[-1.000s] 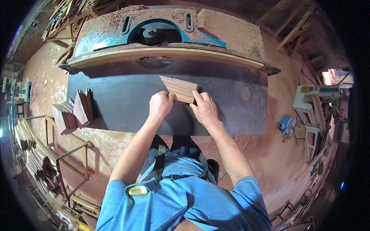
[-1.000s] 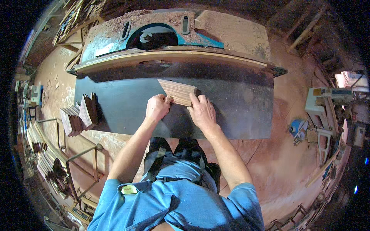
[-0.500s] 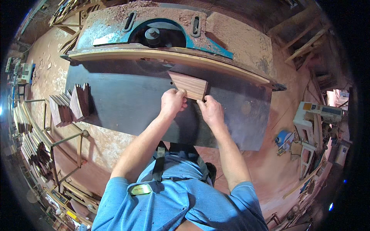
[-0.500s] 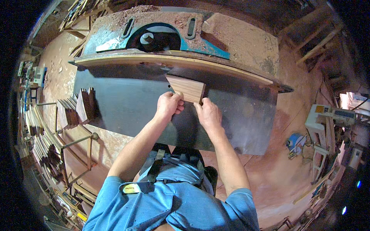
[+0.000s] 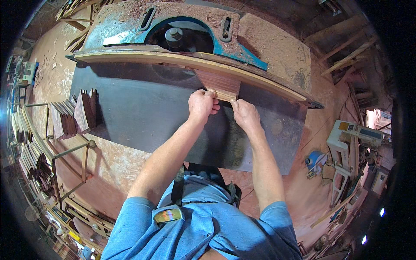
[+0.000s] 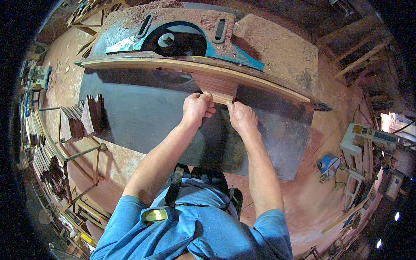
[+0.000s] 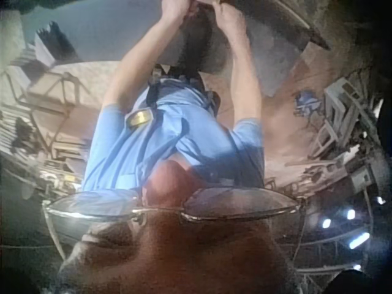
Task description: The person repeatedly feeds small rectangular wooden pieces through a stationary spindle sander, flipping each piece to smooth multiple edges. After each pass, the person places the finished piece onto a growing stack on the floor.
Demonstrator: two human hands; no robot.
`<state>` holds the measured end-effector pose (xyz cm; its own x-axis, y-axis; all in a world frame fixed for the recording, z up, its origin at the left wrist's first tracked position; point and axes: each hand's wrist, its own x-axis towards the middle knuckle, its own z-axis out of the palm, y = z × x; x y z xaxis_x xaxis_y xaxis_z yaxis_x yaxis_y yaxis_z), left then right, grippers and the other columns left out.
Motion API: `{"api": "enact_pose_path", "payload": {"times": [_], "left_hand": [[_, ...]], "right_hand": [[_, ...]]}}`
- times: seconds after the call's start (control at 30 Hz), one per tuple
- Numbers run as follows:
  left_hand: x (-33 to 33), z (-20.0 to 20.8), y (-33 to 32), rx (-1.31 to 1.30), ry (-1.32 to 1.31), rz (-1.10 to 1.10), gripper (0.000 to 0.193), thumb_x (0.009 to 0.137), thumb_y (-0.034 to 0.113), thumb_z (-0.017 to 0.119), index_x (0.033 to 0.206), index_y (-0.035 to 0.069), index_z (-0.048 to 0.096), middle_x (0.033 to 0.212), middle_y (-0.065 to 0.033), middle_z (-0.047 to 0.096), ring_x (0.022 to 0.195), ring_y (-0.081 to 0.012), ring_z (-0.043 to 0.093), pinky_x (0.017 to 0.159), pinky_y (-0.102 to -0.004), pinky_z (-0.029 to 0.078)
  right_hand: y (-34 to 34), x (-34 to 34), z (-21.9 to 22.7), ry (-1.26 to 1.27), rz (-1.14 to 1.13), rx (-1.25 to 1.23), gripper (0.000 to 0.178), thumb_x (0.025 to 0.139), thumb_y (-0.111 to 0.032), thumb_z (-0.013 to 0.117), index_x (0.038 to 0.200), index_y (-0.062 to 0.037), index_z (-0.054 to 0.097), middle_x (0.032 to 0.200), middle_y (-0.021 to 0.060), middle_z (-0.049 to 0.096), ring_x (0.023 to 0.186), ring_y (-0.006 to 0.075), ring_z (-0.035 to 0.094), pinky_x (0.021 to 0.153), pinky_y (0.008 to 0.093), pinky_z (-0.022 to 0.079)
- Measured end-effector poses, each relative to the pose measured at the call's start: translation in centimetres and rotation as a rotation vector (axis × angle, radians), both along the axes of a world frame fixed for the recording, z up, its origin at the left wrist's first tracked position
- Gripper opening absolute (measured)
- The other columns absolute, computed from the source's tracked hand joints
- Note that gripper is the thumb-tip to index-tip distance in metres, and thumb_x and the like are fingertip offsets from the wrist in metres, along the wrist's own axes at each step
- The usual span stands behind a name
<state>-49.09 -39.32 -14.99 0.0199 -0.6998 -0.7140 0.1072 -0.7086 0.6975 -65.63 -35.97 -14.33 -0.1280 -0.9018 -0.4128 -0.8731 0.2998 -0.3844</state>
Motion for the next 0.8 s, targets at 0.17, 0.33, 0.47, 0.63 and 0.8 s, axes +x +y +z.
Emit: {"api": "enact_pose_path", "payload": {"times": [0.17,0.33,0.47,0.63,0.8], "left_hand": [[-0.3,0.1,0.0,0.010,0.019,0.025,0.019,0.095,0.018,0.060,0.088,0.001,0.062,0.077,-0.0081,0.065,0.061,-0.0193,0.064,0.053,-0.0317,0.052],[-0.3,0.3,0.2,0.005,0.058,0.090,0.017,0.094,0.016,0.059,0.084,0.002,0.060,0.075,-0.0072,0.063,0.061,-0.0195,0.064,0.053,-0.0322,0.053],[0.1,-0.2,0.1,0.009,0.089,0.146,0.018,0.094,0.016,0.059,0.081,0.002,0.060,0.073,-0.0068,0.063,0.059,-0.0178,0.064,0.053,-0.0315,0.054],[0.9,-0.4,-0.1,-0.004,0.085,0.157,0.015,0.095,0.014,0.059,0.086,0.002,0.060,0.075,-0.0067,0.063,0.060,-0.0173,0.064,0.052,-0.0310,0.054],[1.7,-0.6,-0.2,-0.001,0.112,0.195,0.013,0.095,0.013,0.058,0.088,0.002,0.060,0.075,-0.0067,0.063,0.059,-0.0173,0.063,0.052,-0.0309,0.054]], "right_hand": [[-0.2,0.0,-0.3,0.042,0.032,0.034,0.053,0.103,-0.046,0.041,0.095,-0.0012,0.068,0.099,0.0266,0.069,0.098,0.0456,0.065,0.085,0.0543,0.051],[-0.4,-0.3,-1.3,-0.032,0.037,0.026,0.052,0.103,-0.045,0.041,0.095,-0.0011,0.068,0.100,0.0258,0.069,0.100,0.0454,0.065,0.086,0.0541,0.051],[-0.5,1.1,-0.2,0.008,-0.014,0.026,0.052,0.103,-0.045,0.043,0.092,-0.0010,0.069,0.099,0.0257,0.069,0.099,0.0452,0.065,0.085,0.0542,0.051],[-1.0,1.8,-0.3,0.003,0.009,0.003,0.052,0.102,-0.046,0.045,0.091,-0.0013,0.069,0.097,0.0255,0.070,0.097,0.0447,0.066,0.083,0.0541,0.052],[-1.2,2.7,0.1,0.021,0.025,0.016,0.051,0.102,-0.046,0.045,0.091,-0.0023,0.070,0.096,0.0250,0.070,0.096,0.0442,0.067,0.083,0.0537,0.052]]}}
